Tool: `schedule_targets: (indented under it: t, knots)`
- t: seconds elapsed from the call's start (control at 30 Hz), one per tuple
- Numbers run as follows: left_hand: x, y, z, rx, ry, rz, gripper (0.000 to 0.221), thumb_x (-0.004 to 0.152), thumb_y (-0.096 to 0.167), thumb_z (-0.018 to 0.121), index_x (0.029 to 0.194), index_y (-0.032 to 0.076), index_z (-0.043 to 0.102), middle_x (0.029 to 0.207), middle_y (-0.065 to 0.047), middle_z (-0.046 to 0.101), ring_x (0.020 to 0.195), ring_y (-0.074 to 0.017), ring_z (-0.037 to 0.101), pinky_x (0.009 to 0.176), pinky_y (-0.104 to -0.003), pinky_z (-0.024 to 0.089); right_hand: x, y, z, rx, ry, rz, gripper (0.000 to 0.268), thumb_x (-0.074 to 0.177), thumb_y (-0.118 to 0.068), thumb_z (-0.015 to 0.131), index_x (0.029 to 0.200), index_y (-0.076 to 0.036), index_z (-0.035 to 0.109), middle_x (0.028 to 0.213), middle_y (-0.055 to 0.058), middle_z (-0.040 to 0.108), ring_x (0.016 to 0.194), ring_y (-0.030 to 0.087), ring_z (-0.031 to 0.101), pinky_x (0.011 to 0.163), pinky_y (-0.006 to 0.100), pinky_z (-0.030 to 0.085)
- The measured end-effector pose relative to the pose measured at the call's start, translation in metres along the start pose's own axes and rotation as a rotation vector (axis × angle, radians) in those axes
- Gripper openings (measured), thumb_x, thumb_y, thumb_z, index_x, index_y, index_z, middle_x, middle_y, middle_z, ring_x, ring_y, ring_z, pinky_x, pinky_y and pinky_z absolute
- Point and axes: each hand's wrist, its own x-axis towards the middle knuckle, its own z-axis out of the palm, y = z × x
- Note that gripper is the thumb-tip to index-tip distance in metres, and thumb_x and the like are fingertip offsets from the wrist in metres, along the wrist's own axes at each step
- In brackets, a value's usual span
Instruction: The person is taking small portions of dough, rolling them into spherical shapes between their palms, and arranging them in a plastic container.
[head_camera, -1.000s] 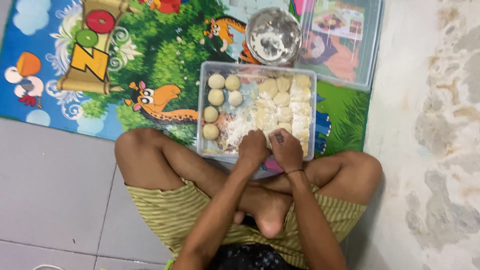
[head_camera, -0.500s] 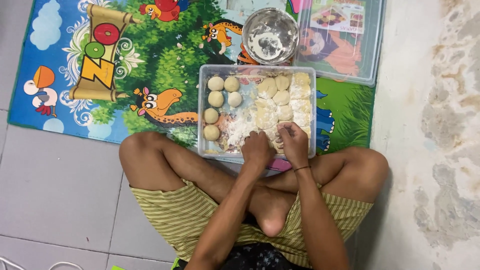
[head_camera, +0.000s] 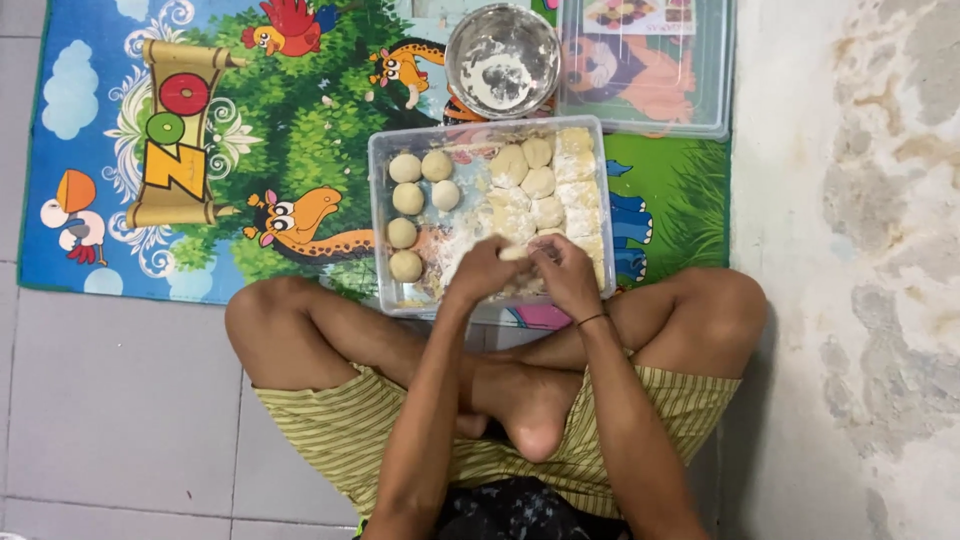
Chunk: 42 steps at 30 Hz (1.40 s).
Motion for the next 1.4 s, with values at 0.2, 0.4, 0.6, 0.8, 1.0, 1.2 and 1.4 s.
schedule_targets:
  t: [0.2,0.4,0.6,0.8,1.0,1.2,1.4]
  knots:
    - [-0.051,0.033,-0.05,-0.248,0.381,0.311,0.032,0.085,0.018,0.078,0.111,0.006,0.065,0.109,-0.021,0.072,0.108,-0.0445,0.07,0.093,-0.056,0.053,0.009,0.002,0.002,0.682,-0.011,0.209,0.026,0.097,-0.029,0.06,0.108,-0.008,0.07,0.092,0.01,0.072,0.08,0.018,0.072,0.067,0.033,0.066]
    - [-0.08,0.044,0.004,0.047,0.462,0.657,0.049,0.081,0.02,0.078,0.127,0.006,0.066,0.121,-0.021,0.065,0.11,-0.0457,0.066,0.094,-0.054,0.055,-0.001,-0.022,-0.009,1.205,-0.172,0.381,0.036,0.101,-0.041,0.058,0.103,-0.008,0.074,0.098,0.008,0.078,0.08,0.024,0.075,0.073,0.037,0.064]
    - [-0.047,0.003,0.031,-0.224,0.358,0.608,0.03,0.089,0.027,0.077,0.115,0.013,0.069,0.112,-0.012,0.068,0.103,-0.0359,0.072,0.089,-0.045,0.058,0.009,-0.009,-0.025,1.271,0.027,0.43,0.033,0.095,-0.031,0.068,0.071,-0.011,0.058,0.067,0.002,0.063,0.053,0.016,0.06,0.038,0.017,0.045]
    - [0.007,-0.052,0.018,-0.319,0.243,0.384,0.024,0.096,0.03,0.068,0.111,0.012,0.072,0.111,-0.015,0.069,0.106,-0.0369,0.072,0.092,-0.046,0.058,-0.002,-0.015,-0.021,1.106,0.216,0.282,0.042,0.096,-0.034,0.063,0.06,-0.02,0.047,0.051,0.004,0.048,0.039,0.016,0.048,0.03,0.021,0.027]
    - [0.047,-0.072,0.031,-0.691,0.042,0.242,0.028,0.1,0.039,0.063,0.109,0.015,0.075,0.11,-0.009,0.076,0.102,-0.0229,0.073,0.072,-0.035,0.064,0.008,0.005,-0.011,1.108,0.391,0.205,0.022,0.091,-0.025,0.069,0.08,-0.007,0.062,0.063,0.015,0.062,0.052,0.021,0.063,0.043,0.022,0.044]
    - [0.015,-0.046,0.007,-1.348,-0.165,0.049,0.055,0.103,0.044,0.056,0.128,-0.004,0.058,0.129,-0.027,0.065,0.116,-0.0337,0.069,0.097,-0.042,0.059,-0.042,-0.085,-0.023,0.756,0.747,-0.372,0.036,0.105,-0.032,0.057,0.134,-0.01,0.059,0.135,0.018,0.055,0.118,0.023,0.056,0.098,0.037,0.063]
    - [0.024,-0.044,0.001,-1.539,-0.119,-0.074,0.048,0.098,0.053,0.056,0.115,0.009,0.065,0.107,-0.011,0.069,0.093,-0.0245,0.066,0.077,-0.039,0.062,-0.072,-0.089,0.047,-0.091,0.018,-0.601,0.045,0.109,-0.034,0.041,0.136,-0.005,0.064,0.148,0.021,0.051,0.136,0.047,0.048,0.112,0.059,0.037]
